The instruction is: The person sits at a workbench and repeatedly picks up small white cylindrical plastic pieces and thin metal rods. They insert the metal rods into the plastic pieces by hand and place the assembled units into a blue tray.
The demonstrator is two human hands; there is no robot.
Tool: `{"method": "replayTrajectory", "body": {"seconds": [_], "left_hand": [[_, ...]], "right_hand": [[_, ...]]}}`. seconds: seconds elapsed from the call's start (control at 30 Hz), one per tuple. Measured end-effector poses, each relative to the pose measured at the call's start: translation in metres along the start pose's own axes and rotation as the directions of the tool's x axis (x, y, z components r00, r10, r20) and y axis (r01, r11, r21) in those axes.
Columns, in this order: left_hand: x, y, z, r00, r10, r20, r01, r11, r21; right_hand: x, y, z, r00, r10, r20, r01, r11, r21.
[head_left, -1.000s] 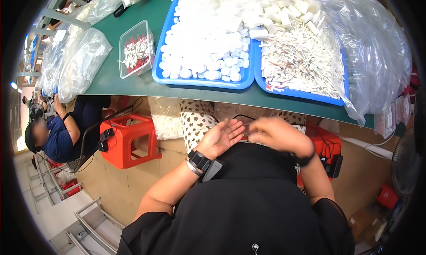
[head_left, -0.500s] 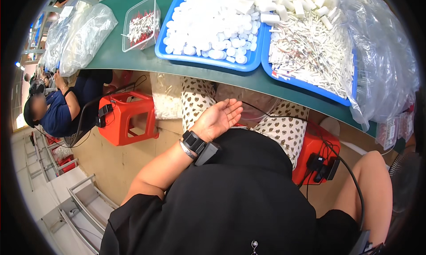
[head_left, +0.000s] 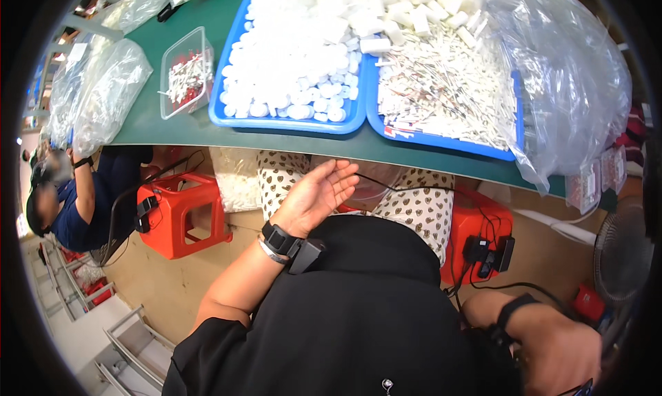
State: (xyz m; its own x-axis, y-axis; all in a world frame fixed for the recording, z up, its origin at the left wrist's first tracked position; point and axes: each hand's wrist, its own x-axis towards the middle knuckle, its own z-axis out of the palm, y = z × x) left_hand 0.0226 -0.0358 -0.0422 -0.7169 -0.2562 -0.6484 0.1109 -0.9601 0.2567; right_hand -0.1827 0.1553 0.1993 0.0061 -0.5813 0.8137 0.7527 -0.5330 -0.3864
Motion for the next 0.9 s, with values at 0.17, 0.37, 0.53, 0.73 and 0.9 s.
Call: {"method": "replayTrajectory", "body": {"seconds": [0.17, 0.37, 0.53, 0.73, 0.9], "left_hand": [[-0.016, 0.013, 0.027, 0.979, -0.004, 0.202, -0.048, 0.966, 0.252], [-0.029, 0.031, 0.071, 0.934, 0.057, 0.353, -0.270, 0.759, 0.593], [-0.023, 0.060, 0.101, 0.823, 0.373, 0.428, -0.562, 0.427, 0.708], [0.007, 0.083, 0.087, 0.364, 0.609, 0.705, -0.475, -0.529, 0.703], [0.027, 0.077, 0.075, 0.379, 0.538, 0.753, -0.347, -0.672, 0.654]], "right_hand": [[-0.083, 0.022, -0.027, 0.645, 0.631, -0.432, -0.742, 0.653, -0.153], [-0.116, 0.032, -0.070, 0.343, 0.100, -0.934, -0.939, 0.036, -0.341], [-0.079, 0.026, -0.145, 0.603, -0.279, -0.748, -0.797, -0.251, -0.549], [-0.044, 0.059, -0.195, 0.790, -0.054, -0.610, -0.569, -0.433, -0.699], [-0.028, 0.090, -0.203, 0.864, 0.023, -0.503, -0.416, -0.530, -0.739]]}}
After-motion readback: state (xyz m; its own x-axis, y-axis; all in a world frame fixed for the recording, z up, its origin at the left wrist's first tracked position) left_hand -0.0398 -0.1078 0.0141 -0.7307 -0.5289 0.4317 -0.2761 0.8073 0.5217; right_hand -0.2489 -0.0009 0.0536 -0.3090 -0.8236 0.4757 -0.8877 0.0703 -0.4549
